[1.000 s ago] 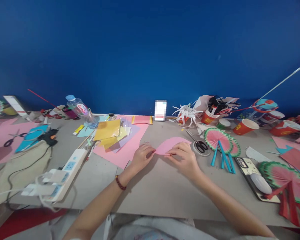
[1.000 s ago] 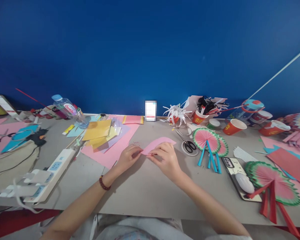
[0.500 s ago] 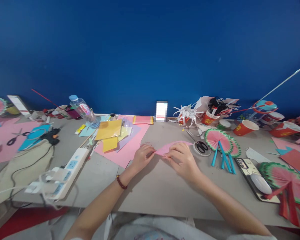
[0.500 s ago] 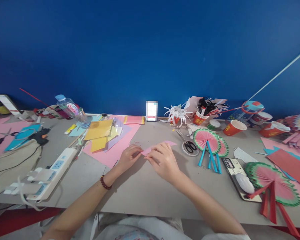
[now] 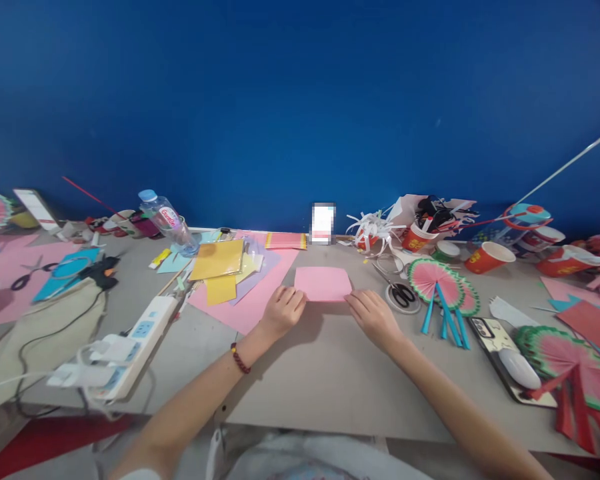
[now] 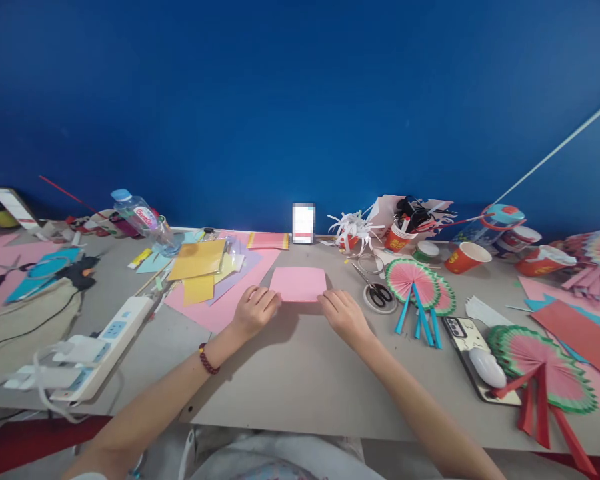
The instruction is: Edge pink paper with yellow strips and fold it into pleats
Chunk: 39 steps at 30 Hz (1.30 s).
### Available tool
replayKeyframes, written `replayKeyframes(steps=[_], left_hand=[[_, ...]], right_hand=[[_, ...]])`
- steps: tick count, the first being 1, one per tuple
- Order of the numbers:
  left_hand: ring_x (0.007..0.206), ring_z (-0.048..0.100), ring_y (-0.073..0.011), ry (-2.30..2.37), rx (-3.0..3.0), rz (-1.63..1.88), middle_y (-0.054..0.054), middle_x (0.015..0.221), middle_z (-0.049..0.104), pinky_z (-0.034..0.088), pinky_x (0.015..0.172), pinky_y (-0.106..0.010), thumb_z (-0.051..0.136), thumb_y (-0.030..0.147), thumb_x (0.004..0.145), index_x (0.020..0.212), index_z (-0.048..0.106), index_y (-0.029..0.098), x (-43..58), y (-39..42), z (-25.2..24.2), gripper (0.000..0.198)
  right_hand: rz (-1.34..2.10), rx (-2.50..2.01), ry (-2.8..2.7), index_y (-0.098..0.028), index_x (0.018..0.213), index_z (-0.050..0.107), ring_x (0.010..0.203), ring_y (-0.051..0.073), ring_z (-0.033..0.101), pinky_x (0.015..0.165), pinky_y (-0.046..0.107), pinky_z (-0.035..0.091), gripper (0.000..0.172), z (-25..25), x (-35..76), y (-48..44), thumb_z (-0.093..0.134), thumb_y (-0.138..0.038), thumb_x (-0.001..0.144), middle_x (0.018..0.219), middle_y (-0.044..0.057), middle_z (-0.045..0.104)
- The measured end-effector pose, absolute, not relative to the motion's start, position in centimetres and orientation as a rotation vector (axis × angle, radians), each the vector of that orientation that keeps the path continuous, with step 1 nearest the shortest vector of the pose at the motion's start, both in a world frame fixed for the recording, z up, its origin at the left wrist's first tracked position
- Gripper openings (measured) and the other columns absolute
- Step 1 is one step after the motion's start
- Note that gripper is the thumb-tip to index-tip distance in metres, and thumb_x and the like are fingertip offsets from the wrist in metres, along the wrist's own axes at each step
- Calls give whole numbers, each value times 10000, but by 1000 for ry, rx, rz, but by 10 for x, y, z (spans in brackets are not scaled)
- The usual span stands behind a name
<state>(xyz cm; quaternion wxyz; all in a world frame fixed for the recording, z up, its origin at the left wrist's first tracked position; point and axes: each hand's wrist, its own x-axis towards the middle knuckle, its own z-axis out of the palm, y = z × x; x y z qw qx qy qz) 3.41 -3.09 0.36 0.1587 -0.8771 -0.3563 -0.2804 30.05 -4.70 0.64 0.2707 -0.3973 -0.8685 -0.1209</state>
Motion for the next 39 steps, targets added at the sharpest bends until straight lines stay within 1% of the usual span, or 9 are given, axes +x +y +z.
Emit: replayKeyframes(steps=[4, 9, 13, 16, 19, 22, 28, 36, 39], left_hand=[[743, 544, -190, -1014, -2646, -680, -50, 736, 561, 417, 745, -361, 411, 71, 906, 785, 569, 172, 41, -34, -2, 223], [783, 546, -203, -912, -2701, -519, -59, 802, 576, 426, 793, -384, 421, 90, 915, 898, 590, 155, 39, -33, -11, 181], [778, 556, -192, -1019, -2725, -656, -41, 777, 584, 437, 792, -365, 460, 151, 923, 891, 613, 170, 39, -28, -19, 157], [763, 568, -173, -1172, -2794, -830, -25, 767, 609, 450, 759, -326, 465, 182, 932, 880, 619, 186, 40, -25, -19, 162], [779, 584, -158, -1335, -2865, -1004, -16, 805, 646, 460, 746, -300, 474, 227, 936, 865, 615, 192, 39, -22, -15, 162], [796, 593, -153, -1418, -2913, -1062, -13, 821, 658, 465, 748, -295, 492, 269, 929, 828, 627, 198, 37, -20, -11, 183], [808, 582, -152, -1381, -2927, -1073, -28, 825, 631, 470, 733, -285, 464, 319, 939, 832, 661, 198, 34, -18, -13, 254], [805, 588, -153, -1410, -2976, -1025, -15, 833, 639, 461, 745, -282, 474, 287, 935, 846, 643, 207, 35, -12, -17, 206], [810, 589, -142, -1474, -2969, -1042, -9, 862, 637, 458, 730, -264, 446, 278, 945, 867, 615, 206, 36, -11, -15, 200]], right_hand=[[-373, -1082, -2453, -175, 954, 643, 871, 226, 565, 740, 348, 434, 221, -9, 290, -43, 446, -94, 898, 927, 107, 662], [-380, -1062, -2526, -158, 905, 639, 839, 221, 579, 730, 331, 452, 217, -21, 294, -41, 444, -63, 887, 917, 107, 667], [-245, -1116, -2470, -157, 937, 632, 792, 217, 602, 696, 330, 467, 191, -25, 298, -40, 447, -120, 909, 856, 97, 673], [-8, -1179, -2402, -177, 936, 634, 767, 204, 619, 673, 318, 485, 177, -21, 299, -36, 459, -196, 922, 824, 75, 677], [279, -1190, -2289, -203, 902, 651, 791, 190, 640, 698, 311, 507, 192, -16, 300, -31, 461, -223, 917, 840, 61, 692], [432, -1175, -2167, -209, 868, 670, 791, 190, 655, 724, 325, 520, 190, -16, 300, -27, 485, -243, 897, 834, 57, 705], [486, -1171, -2066, -212, 812, 686, 784, 188, 655, 715, 318, 521, 178, -21, 298, -24, 532, -279, 872, 814, 53, 698], [480, -1258, -2025, -188, 785, 651, 668, 159, 606, 631, 283, 486, 189, -26, 293, -21, 531, -305, 873, 748, 38, 658], [458, -1262, -2028, -184, 807, 637, 673, 162, 602, 643, 293, 491, 179, -27, 292, -22, 522, -298, 882, 760, 41, 660]])
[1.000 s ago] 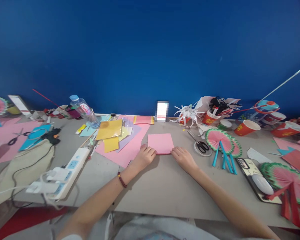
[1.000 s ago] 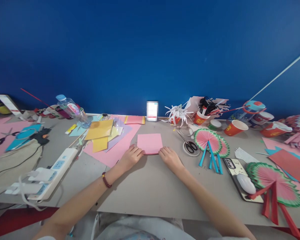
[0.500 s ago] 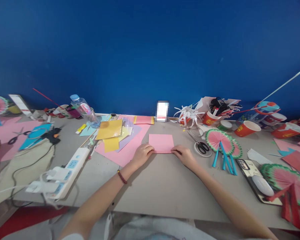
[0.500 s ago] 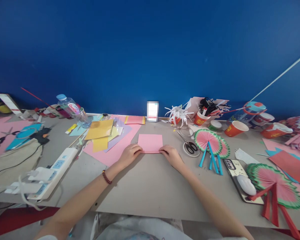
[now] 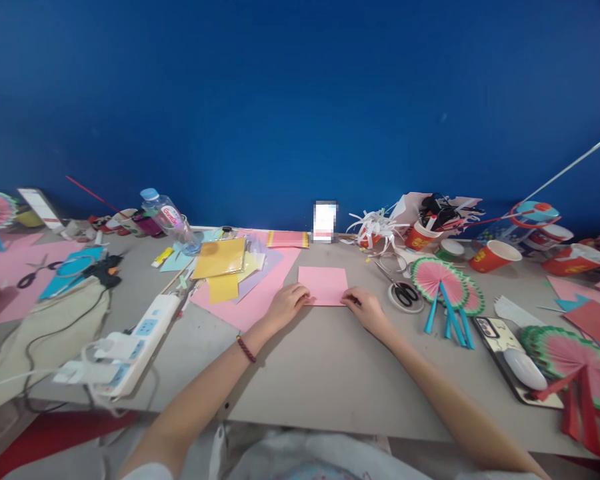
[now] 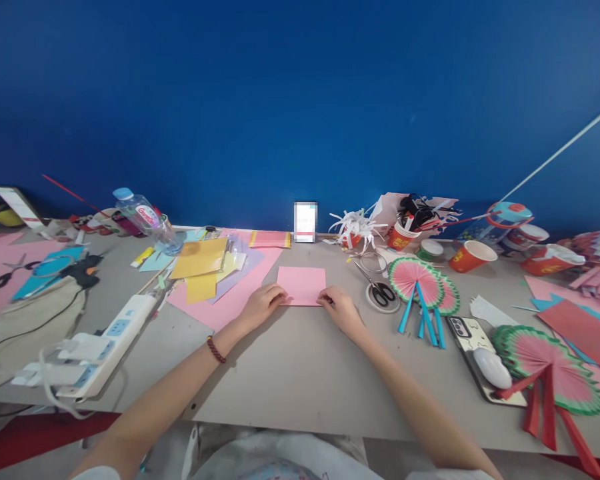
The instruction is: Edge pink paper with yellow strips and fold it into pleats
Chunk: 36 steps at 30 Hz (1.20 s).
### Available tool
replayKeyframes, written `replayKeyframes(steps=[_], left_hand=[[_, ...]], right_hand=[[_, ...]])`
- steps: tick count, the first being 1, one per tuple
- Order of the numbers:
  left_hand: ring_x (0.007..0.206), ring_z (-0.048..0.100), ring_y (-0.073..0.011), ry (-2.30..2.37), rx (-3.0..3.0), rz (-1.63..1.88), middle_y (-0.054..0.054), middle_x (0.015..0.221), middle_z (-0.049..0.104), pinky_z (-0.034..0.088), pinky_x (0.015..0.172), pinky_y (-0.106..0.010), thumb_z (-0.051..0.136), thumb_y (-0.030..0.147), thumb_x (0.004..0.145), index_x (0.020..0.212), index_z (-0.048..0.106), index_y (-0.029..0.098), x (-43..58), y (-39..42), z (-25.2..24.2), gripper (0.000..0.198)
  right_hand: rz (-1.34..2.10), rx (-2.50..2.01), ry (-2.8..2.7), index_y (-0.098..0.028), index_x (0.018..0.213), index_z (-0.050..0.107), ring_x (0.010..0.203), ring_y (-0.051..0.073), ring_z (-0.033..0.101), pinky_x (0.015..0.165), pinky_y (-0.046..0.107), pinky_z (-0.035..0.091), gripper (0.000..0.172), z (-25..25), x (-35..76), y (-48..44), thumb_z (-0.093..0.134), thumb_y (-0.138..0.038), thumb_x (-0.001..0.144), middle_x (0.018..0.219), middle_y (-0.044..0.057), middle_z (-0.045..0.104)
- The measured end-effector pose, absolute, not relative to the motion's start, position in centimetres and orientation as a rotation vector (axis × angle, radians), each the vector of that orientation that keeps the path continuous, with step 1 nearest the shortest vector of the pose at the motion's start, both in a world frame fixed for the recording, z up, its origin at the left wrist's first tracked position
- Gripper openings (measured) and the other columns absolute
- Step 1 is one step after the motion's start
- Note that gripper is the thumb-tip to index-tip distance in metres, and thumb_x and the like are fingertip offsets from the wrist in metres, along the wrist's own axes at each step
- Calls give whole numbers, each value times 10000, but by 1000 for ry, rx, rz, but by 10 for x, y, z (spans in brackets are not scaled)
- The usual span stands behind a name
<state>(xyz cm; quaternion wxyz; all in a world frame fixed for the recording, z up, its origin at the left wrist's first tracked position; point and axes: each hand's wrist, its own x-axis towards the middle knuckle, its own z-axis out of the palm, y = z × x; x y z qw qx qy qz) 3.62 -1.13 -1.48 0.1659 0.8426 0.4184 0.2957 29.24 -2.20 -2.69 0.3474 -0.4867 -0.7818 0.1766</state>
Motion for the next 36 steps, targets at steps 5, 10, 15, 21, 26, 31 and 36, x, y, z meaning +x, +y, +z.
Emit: replayKeyframes(steps=[5, 10, 15, 21, 26, 31, 36], left_hand=[[832, 588, -147, 1154, 2465, 841, -12, 867, 646, 454, 735, -262, 447, 245, 945, 847, 611, 199, 36, -10, -15, 197], [825, 584, -155, 1058, 2551, 815, -23, 839, 656, 449, 751, -278, 454, 308, 946, 873, 650, 196, 31, -8, -16, 236], [870, 581, -171, 941, 2559, 696, -42, 908, 663, 445, 783, -293, 530, 414, 890, 984, 677, 204, 19, -11, -10, 273], [933, 584, -163, 960, 2357, 716, -25, 962, 667, 444, 835, -285, 462, 304, 943, 990, 664, 225, 15, -16, -2, 222], [866, 595, -140, 1045, 2146, 782, -6, 927, 651, 456, 797, -261, 469, 185, 912, 903, 637, 211, 19, -16, -2, 171], [876, 598, -147, 1026, 2069, 818, -32, 922, 633, 463, 804, -269, 466, 167, 890, 820, 642, 187, 22, -11, -8, 190], [854, 600, -151, 1043, 2081, 820, -35, 912, 644, 470, 763, -267, 462, 205, 896, 833, 639, 191, 24, -9, -8, 188]], right_hand=[[390, -1190, -2154, -202, 836, 653, 807, 191, 624, 737, 335, 502, 177, -23, 296, -27, 508, -277, 904, 839, 57, 680], [411, -1120, -2246, -215, 908, 660, 864, 193, 620, 786, 342, 502, 154, -15, 303, -33, 516, -267, 909, 898, 60, 686], [471, -1116, -2244, -211, 917, 666, 847, 187, 620, 773, 330, 499, 172, -15, 307, -33, 505, -273, 914, 886, 66, 685], [495, -1188, -2183, -210, 900, 652, 828, 194, 623, 752, 331, 499, 171, -18, 305, -34, 499, -286, 912, 860, 65, 682], [497, -1154, -2112, -213, 869, 654, 824, 190, 636, 755, 327, 506, 189, -22, 305, -31, 482, -274, 914, 856, 62, 687], [468, -1173, -2024, -206, 843, 668, 801, 189, 653, 741, 314, 514, 180, -26, 303, -25, 511, -279, 893, 845, 61, 701], [460, -1266, -1997, -198, 843, 664, 698, 171, 635, 630, 277, 506, 185, -28, 301, -21, 511, -294, 882, 798, 57, 690]])
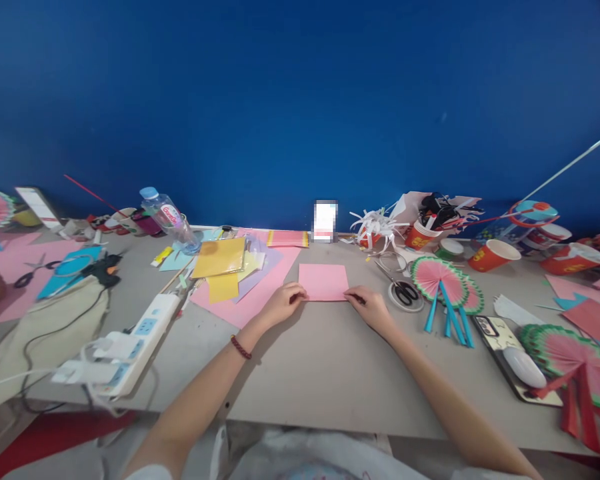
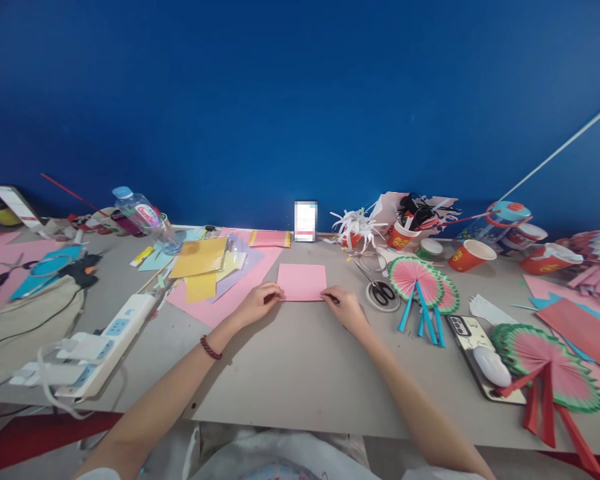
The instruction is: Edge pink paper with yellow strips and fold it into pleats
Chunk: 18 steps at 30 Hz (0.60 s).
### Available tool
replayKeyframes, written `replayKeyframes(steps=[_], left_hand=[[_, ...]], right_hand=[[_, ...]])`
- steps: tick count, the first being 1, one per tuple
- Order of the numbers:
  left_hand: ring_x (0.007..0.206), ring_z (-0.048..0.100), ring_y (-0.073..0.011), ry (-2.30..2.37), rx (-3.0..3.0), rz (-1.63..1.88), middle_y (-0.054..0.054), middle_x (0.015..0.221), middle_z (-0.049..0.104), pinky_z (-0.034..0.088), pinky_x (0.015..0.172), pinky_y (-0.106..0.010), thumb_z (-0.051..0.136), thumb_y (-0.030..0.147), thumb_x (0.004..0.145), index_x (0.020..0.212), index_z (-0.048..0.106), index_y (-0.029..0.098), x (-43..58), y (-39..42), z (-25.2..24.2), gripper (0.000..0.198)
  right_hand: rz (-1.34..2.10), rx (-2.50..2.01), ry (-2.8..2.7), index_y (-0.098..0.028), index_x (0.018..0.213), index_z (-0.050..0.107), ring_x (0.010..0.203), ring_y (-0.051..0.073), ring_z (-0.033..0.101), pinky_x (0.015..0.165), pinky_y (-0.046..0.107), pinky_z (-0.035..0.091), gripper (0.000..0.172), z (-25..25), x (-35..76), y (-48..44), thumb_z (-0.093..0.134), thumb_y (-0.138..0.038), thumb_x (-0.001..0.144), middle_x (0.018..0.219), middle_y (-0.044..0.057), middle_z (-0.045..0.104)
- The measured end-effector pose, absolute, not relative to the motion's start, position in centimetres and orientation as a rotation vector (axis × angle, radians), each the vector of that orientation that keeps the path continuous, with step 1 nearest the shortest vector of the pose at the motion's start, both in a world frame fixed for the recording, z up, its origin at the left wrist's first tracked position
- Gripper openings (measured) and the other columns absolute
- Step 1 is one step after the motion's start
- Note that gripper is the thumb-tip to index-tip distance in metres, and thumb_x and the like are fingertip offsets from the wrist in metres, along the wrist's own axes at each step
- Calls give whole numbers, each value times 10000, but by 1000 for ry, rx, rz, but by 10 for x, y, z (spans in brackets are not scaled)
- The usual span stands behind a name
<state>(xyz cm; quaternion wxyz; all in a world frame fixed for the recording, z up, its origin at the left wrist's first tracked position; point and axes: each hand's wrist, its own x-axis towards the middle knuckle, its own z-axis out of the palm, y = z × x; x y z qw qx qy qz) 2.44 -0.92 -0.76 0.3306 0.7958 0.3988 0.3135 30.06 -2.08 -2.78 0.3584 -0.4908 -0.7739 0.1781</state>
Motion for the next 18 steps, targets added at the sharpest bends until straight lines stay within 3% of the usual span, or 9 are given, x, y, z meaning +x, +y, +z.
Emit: replayKeyframes(steps=[12, 18], left_hand=[[869, 609, -151, 1147, 2199, 842, -8, 900, 654, 466, 789, -270, 469, 181, 894, 848, 654, 218, 29, -6, -9, 194], [841, 606, -133, 1134, 2143, 849, -15, 933, 613, 470, 752, -244, 485, 240, 905, 879, 667, 219, 28, -7, -10, 184]], right_hand=[[463, -1345, -1939, -186, 806, 648, 645, 162, 607, 584, 264, 472, 205, -33, 299, -19, 488, -300, 866, 773, 55, 688], [436, -1314, -1967, -194, 805, 674, 727, 184, 633, 664, 287, 495, 211, -31, 299, -17, 498, -290, 872, 794, 65, 690]])
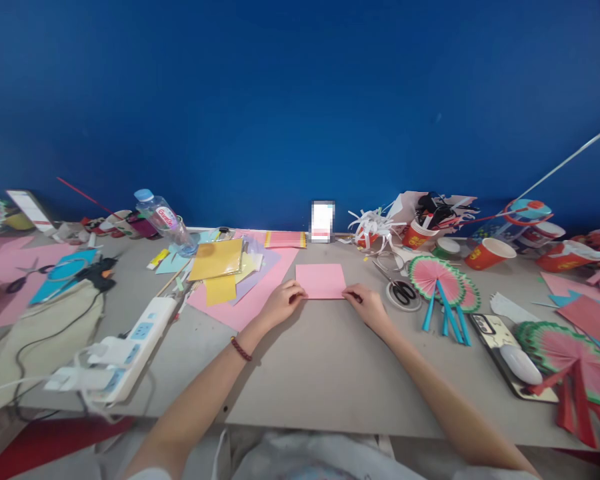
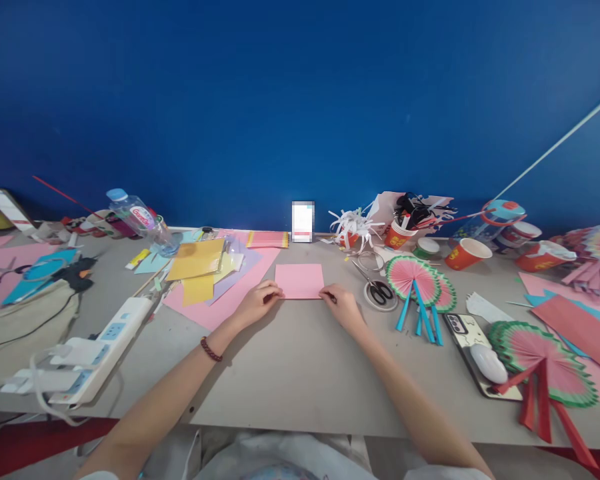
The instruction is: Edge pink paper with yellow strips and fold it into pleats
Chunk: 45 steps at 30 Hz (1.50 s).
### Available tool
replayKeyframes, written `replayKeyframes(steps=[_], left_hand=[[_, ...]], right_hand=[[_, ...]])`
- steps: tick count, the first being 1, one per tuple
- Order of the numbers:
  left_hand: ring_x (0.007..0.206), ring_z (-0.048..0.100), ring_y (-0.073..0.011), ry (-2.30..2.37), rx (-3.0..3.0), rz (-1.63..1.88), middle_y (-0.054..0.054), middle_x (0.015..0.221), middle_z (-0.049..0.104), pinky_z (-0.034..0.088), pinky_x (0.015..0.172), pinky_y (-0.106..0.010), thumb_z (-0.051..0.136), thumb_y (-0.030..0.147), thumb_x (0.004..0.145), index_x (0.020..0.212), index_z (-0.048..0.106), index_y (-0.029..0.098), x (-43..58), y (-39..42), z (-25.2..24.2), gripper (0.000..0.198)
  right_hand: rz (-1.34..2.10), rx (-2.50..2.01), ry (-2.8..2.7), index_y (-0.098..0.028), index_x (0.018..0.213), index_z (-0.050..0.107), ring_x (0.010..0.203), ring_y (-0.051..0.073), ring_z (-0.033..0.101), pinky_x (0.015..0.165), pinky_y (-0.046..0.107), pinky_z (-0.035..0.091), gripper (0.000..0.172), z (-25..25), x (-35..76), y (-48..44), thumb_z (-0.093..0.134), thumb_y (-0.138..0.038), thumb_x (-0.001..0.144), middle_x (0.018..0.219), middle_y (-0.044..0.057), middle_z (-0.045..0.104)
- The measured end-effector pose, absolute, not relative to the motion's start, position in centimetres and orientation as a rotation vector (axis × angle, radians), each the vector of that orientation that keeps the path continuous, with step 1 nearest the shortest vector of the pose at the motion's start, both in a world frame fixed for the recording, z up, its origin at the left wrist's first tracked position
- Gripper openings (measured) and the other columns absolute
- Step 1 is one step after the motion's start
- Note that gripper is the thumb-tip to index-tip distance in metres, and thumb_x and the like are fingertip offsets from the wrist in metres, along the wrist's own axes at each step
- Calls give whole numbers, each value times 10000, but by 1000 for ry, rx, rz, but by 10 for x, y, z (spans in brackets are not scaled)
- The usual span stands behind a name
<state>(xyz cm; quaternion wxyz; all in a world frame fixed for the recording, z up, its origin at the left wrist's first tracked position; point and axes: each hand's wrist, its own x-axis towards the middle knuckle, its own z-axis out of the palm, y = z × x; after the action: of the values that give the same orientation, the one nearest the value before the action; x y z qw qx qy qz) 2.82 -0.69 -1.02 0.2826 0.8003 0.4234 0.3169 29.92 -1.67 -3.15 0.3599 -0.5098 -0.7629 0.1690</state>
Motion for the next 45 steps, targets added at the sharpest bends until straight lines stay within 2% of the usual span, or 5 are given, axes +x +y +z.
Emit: replayKeyframes(steps=[7, 17, 22, 35, 45], left_hand=[[844, 600, -139, 1168, 2283, 833, -25, 942, 620, 464, 766, -261, 476, 296, 926, 902, 678, 221, 27, -9, -11, 217], [851, 574, -155, 1228, 2550, 824, -35, 897, 641, 456, 754, -285, 421, 272, 955, 878, 664, 209, 28, -9, -16, 263], [944, 522, -178, 1185, 2611, 895, -49, 932, 624, 449, 804, -312, 462, 221, 936, 915, 657, 204, 29, -7, -17, 196], [804, 541, -176, 1311, 2698, 700, -40, 852, 622, 409, 739, -327, 451, 152, 926, 861, 651, 198, 28, -9, -19, 215], [798, 540, -182, 1332, 2762, 624, -31, 824, 604, 388, 717, -338, 464, 109, 905, 821, 620, 203, 30, -10, -22, 201]], right_hand=[[388, -1248, -2075, -211, 858, 708, 857, 191, 642, 785, 320, 516, 236, -29, 305, -17, 498, -308, 897, 940, 82, 668], [301, -1216, -2135, -208, 897, 667, 851, 198, 636, 791, 346, 517, 191, -35, 307, -16, 488, -270, 914, 879, 71, 683], [175, -1231, -2192, -204, 895, 672, 870, 205, 625, 776, 341, 511, 212, -36, 306, -19, 467, -252, 924, 929, 86, 676], [15, -1345, -2279, -203, 914, 652, 840, 199, 613, 703, 292, 485, 200, -30, 302, -28, 452, -190, 921, 892, 70, 662], [-259, -1345, -2400, -184, 891, 642, 830, 183, 568, 621, 254, 421, 204, -34, 299, -32, 446, -135, 918, 863, 78, 649]])
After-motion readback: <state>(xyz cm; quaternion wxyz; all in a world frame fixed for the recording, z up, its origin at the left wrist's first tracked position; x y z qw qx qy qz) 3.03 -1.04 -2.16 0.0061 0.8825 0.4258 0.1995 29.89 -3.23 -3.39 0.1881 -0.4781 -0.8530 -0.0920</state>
